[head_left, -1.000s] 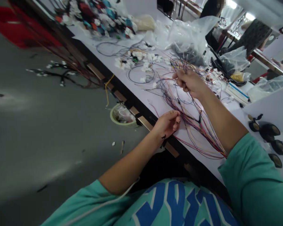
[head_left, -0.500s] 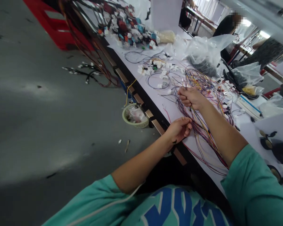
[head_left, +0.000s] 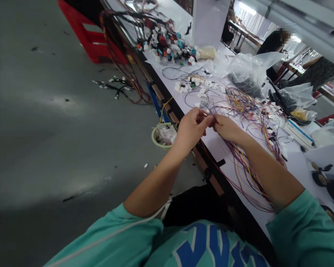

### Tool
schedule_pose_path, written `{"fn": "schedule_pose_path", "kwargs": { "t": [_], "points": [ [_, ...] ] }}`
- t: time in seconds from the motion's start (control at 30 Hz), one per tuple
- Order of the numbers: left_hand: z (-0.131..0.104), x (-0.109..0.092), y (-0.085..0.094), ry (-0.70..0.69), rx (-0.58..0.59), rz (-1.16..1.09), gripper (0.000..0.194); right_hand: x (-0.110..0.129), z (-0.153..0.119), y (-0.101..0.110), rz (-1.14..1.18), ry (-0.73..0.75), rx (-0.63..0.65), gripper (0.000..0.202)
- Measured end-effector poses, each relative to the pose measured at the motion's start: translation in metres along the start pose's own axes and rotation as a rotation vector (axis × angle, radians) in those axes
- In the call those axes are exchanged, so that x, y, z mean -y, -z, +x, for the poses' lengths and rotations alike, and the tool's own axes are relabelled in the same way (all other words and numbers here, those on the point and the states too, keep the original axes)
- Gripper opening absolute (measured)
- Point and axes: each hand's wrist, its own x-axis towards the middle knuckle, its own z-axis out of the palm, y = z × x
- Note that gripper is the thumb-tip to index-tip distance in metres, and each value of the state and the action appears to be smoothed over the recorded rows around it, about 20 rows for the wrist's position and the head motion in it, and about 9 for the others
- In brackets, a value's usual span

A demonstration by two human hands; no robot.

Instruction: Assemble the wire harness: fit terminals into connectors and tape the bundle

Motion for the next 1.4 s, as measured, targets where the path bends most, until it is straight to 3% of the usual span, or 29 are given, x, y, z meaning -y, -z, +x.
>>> {"fn": "schedule_pose_path", "kwargs": {
  "t": [0.1,0.33,0.5,0.63,0.77,0.87,1.0,1.23,1.4],
  "points": [
    [0.003,0.003,0.003,0.015,-0.014,-0.125,0.009,0.004,-0.001,-0.002,-0.080,0.010,0.043,0.020],
    [0.025,0.020,0.011,0.216,-0.080,-0.468,0.019,0.014,0.007,-0.019,-0.342,-0.053,0.009,0.026],
    [0.035,0.029,0.019,0.349,0.001,-0.534,0.019,0.024,0.012,-0.035,-0.457,-0.141,-0.035,0.028],
    [0.028,0.033,0.031,0.458,0.068,-0.509,0.017,0.020,0.014,-0.042,-0.512,-0.150,-0.097,0.031],
    [0.012,0.036,0.032,0.356,-0.126,-0.401,0.021,0.008,0.014,-0.044,-0.520,-0.173,-0.172,0.036],
    [0.004,0.034,0.021,0.295,-0.033,-0.343,0.014,0.004,0.013,-0.046,-0.532,-0.168,-0.196,0.036],
    [0.008,0.033,0.007,0.316,0.002,-0.303,0.027,0.004,0.011,-0.050,-0.573,-0.122,-0.204,0.036],
    [0.017,0.044,0.006,0.369,0.097,-0.450,0.026,0.004,0.010,-0.051,-0.627,-0.126,-0.198,0.033],
    [0.018,0.042,0.005,0.415,0.038,-0.603,0.016,0.008,0.009,-0.048,-0.572,-0.165,-0.160,0.031]
  ]
}}
